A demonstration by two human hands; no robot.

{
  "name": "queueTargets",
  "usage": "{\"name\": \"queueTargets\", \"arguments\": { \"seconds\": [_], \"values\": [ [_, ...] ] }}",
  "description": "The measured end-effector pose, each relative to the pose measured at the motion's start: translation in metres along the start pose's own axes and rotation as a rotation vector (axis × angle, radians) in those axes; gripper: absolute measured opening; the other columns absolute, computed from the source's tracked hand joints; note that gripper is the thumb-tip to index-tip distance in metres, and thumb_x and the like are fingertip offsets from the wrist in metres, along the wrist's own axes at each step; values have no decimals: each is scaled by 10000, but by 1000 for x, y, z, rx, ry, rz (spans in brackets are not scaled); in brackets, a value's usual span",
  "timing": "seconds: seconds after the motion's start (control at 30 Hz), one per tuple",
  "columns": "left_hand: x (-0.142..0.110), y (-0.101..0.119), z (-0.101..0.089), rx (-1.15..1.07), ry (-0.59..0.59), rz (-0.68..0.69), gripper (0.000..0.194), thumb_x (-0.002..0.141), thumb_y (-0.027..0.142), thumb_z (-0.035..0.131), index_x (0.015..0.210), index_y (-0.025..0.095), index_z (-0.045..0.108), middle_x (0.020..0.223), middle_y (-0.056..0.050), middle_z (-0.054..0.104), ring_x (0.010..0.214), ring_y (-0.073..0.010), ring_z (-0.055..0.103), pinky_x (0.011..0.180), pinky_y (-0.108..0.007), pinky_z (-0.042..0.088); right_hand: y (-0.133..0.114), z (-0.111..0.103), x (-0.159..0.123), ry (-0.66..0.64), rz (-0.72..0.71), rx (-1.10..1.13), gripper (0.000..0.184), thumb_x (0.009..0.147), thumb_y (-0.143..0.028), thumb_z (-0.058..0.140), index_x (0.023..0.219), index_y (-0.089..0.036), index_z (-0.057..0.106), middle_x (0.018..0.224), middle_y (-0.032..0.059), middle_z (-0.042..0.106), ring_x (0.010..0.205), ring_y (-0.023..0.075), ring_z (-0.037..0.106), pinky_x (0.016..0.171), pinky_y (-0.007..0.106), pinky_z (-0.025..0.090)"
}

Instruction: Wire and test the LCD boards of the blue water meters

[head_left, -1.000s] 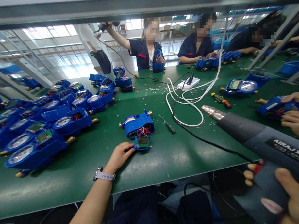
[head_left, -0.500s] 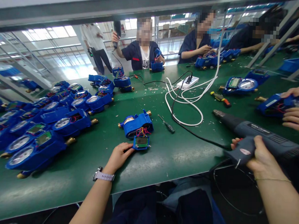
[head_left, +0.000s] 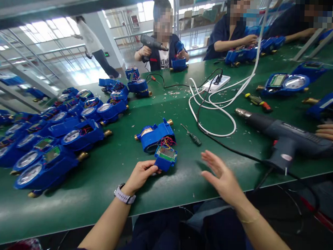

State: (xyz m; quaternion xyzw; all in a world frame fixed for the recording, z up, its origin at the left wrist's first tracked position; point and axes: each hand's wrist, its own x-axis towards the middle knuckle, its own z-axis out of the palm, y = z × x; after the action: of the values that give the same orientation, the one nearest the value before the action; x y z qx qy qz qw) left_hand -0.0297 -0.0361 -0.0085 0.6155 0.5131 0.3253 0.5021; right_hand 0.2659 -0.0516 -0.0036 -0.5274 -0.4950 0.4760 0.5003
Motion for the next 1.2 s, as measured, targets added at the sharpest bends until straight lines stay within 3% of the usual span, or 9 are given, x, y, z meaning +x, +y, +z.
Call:
{"name": "queueTargets", "arguments": {
  "seconds": [0.03, 0.1, 0.27, 0.43, 0.6, 0.73, 0.83, 1.03, 1.2],
  "values": [
    [1, 1, 0, -14, -10, -8, 387, 857, 474, 582, 912, 116, 719, 788, -79, 709, 699, -179, 623, 659, -253, 479, 4, 18, 0, -139, 34, 31, 747, 649, -403, 804, 1312, -219, 514, 1324, 137, 562, 1203, 275, 553, 1086, 518, 381],
    [2, 4, 0, -32, -48, -15, 377, 839, 472, 612, 905, 118, 720, 789, -74, 708, 705, -178, 618, 672, -255, 473, 11, 47, 4, -283, 69, 94, 834, 642, -389, 807, 1364, -193, 438, 1384, 160, 503, 1231, 273, 530, 1096, 505, 371],
    [1, 12, 2, 67, -178, 39, 287, 856, 398, 608, 930, 143, 716, 925, -71, 714, 850, -211, 626, 804, -295, 465, 15, 82, 20, -377, 67, 163, 770, 684, -358, 766, 1343, -186, 407, 1353, 148, 536, 1225, 243, 543, 1068, 418, 419],
    [6, 23, -6, 235, -270, 65, 213, 874, 330, 589, 928, 144, 679, 893, -50, 687, 805, -190, 596, 758, -277, 452, 13, 86, 20, -369, 42, 149, 653, 709, -282, 742, 1281, -203, 438, 1289, 115, 590, 1178, 223, 574, 1026, 382, 451],
    [16, 21, -22, 114, -375, 53, 272, 926, 324, 506, 1051, 136, 657, 1013, -66, 686, 941, -207, 604, 862, -304, 453, 15, 87, 17, -351, 31, 113, 648, 727, -247, 737, 1300, -216, 434, 1258, 88, 609, 1151, 218, 589, 1020, 373, 453],
    [14, 7, -23, -191, -224, -34, 431, 935, 372, 497, 1280, 122, 563, 1166, -115, 671, 1053, -235, 616, 932, -347, 468, 19, 87, 16, -346, -6, 42, 616, 769, -236, 713, 1315, -234, 427, 1258, 70, 613, 1154, 203, 589, 1029, 360, 449],
    [5, 4, -20, -259, -156, -48, 509, 943, 351, 492, 1388, 108, 452, 1263, -142, 625, 1120, -235, 606, 1003, -376, 455, 23, 87, 15, -333, -16, 12, 608, 800, -239, 700, 1331, -253, 404, 1247, 57, 623, 1149, 187, 592, 1032, 350, 446],
    [-9, 17, -21, 94, -209, 92, 535, 945, 308, 484, 1451, 174, 374, 1462, -102, 449, 1331, -233, 451, 1157, -424, 331, 25, 87, 13, -320, -12, -6, 607, 825, -269, 700, 1341, -254, 379, 1223, 61, 643, 1130, 190, 606, 1017, 351, 459],
    [-17, 22, -24, 316, -259, 112, 628, 930, 318, 510, 1491, 162, 273, 1523, -122, 343, 1393, -251, 363, 1174, -477, 307, 24, 87, 14, -314, 10, -23, 618, 822, -285, 712, 1343, -256, 382, 1221, 61, 647, 1138, 204, 606, 1020, 355, 463]
  ]
}}
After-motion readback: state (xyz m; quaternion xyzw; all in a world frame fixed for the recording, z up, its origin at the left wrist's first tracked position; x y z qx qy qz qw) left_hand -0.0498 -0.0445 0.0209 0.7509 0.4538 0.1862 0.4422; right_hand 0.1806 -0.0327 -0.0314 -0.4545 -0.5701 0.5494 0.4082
